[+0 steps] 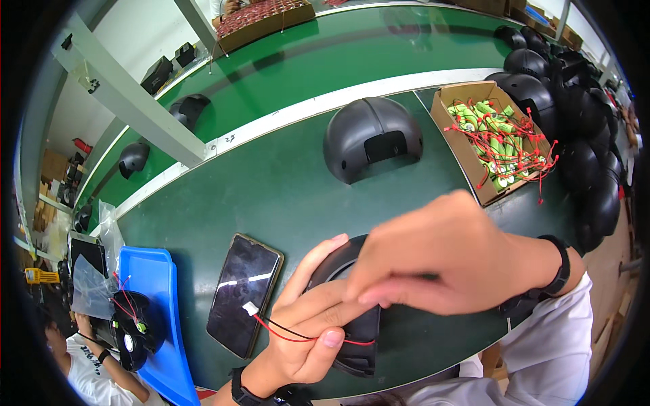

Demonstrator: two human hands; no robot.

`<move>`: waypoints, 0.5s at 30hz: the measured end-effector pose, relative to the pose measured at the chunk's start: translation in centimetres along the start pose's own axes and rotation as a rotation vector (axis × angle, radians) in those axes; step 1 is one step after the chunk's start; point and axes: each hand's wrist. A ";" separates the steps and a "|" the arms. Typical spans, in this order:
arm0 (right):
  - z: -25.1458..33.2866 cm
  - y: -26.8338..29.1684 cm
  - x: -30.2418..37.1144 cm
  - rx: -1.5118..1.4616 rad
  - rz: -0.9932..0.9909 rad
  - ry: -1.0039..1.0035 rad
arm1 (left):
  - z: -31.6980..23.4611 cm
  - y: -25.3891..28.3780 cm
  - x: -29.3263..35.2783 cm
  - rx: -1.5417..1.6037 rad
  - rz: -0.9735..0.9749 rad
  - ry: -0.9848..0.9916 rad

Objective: Assembling the outer shell and battery components of a small electronic device on a factory line.

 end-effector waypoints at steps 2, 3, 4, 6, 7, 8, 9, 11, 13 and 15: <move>-0.3 0.9 -0.1 -0.200 0.017 -0.165 | -0.1 -0.1 0.0 0.011 -0.009 0.042; -0.5 1.8 -0.2 -0.126 0.056 -0.150 | 0.0 0.0 -0.1 -0.028 -0.015 0.025; -1.0 1.8 0.0 -0.126 0.052 -0.145 | 0.0 0.0 -0.2 -0.068 -0.020 0.007; -2.9 1.2 0.4 -0.211 0.041 -0.135 | 0.2 0.0 0.1 -0.064 -0.036 -0.009; -3.6 1.1 0.7 -0.277 0.146 -0.166 | 0.2 -0.1 0.3 -0.051 -0.067 0.002; -4.1 0.8 0.9 -0.275 0.146 -0.163 | 0.2 -0.1 0.4 -0.038 -0.098 0.012; -4.4 0.3 1.1 -0.302 0.163 -0.152 | 0.1 -0.2 0.4 -0.041 -0.099 0.010; -4.1 0.0 1.1 -0.361 0.181 -0.210 | -0.1 -0.3 0.5 -0.023 -0.164 0.068; -4.4 -0.2 1.1 -0.414 0.169 -0.209 | 0.0 -0.3 0.5 -0.011 -0.175 0.070; -4.7 -0.4 1.2 -0.462 0.158 -0.212 | 0.1 -0.3 0.5 0.005 -0.187 0.067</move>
Point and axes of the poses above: each hand's wrist, its own x-axis away from the middle knuckle, its own y-axis out of the back of the hand, z = x × y, and after that the axes turned 6 degrees about z, right-handed
